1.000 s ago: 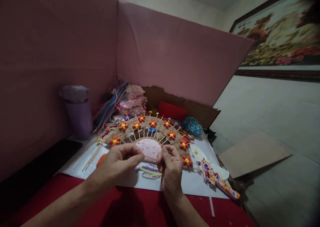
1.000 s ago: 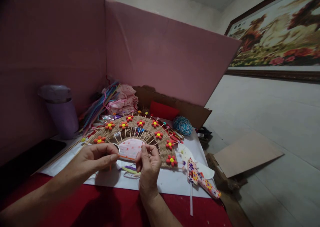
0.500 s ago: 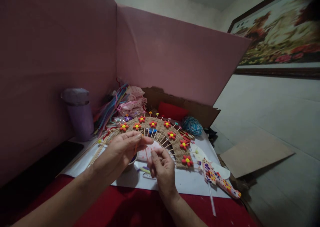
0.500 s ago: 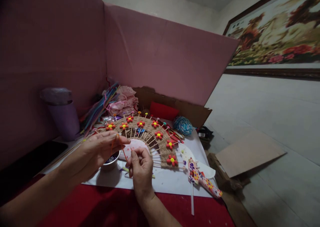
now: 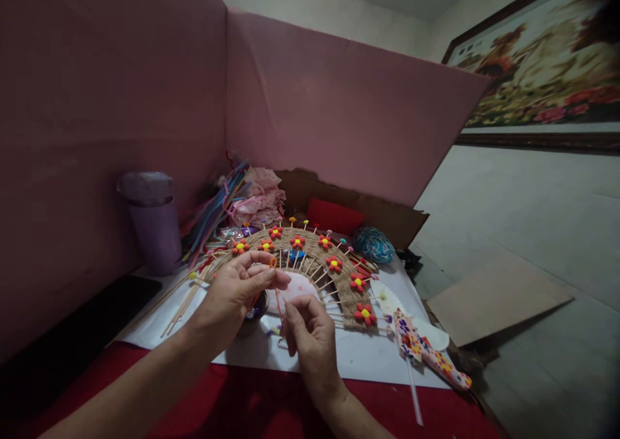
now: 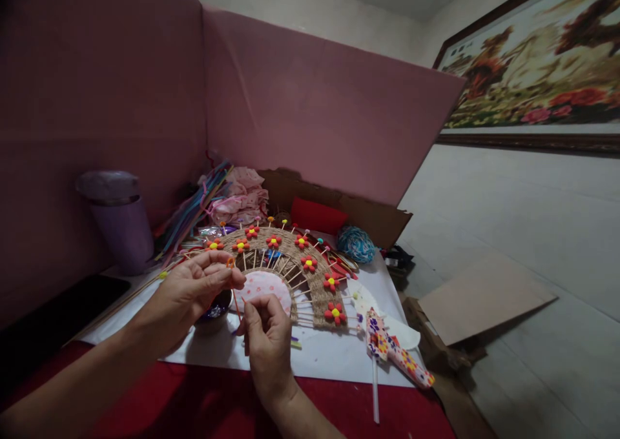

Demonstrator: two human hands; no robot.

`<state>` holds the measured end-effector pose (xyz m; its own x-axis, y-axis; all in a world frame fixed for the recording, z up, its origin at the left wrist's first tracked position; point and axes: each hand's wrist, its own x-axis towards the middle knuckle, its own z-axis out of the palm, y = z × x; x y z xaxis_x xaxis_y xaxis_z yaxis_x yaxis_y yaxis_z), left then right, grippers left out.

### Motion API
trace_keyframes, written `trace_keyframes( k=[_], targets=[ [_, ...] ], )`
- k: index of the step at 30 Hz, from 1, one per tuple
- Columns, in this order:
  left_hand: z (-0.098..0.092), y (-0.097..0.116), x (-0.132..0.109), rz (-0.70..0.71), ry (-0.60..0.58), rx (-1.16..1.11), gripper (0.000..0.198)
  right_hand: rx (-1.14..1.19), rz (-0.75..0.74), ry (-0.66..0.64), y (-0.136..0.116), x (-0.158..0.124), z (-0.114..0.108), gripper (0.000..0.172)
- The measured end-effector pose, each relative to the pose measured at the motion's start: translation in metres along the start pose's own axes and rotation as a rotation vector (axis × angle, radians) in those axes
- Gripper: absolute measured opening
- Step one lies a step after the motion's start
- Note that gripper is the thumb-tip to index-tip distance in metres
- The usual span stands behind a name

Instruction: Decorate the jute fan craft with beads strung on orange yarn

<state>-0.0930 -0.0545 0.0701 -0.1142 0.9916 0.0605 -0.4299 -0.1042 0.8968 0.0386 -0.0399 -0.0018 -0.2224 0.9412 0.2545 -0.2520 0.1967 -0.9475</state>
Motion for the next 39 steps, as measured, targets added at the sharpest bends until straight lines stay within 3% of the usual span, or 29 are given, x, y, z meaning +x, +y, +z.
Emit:
trace_keyframes(
  k=[15, 20, 30, 39],
  targets=[
    [-0.008, -0.001, 0.006, 0.113, -0.063, -0.057, 0.017, -0.063, 0.020, -0.005, 0.004, -0.001, -0.001, 0.028],
    [-0.007, 0.003, 0.007, 0.122, -0.048, -0.106, 0.015, 0.035, 0.095, 0.001, 0.005, 0.004, -0.002, 0.031],
    [-0.011, 0.012, 0.005, 0.187, -0.008, -0.184, 0.018, 0.256, 0.243, 0.265, 0.005, 0.014, -0.009, 0.030],
    [-0.021, 0.010, 0.008, 0.229, 0.035, -0.222, 0.015, 0.260, 0.189, 0.312, 0.004, 0.015, -0.008, 0.029]
  ],
)
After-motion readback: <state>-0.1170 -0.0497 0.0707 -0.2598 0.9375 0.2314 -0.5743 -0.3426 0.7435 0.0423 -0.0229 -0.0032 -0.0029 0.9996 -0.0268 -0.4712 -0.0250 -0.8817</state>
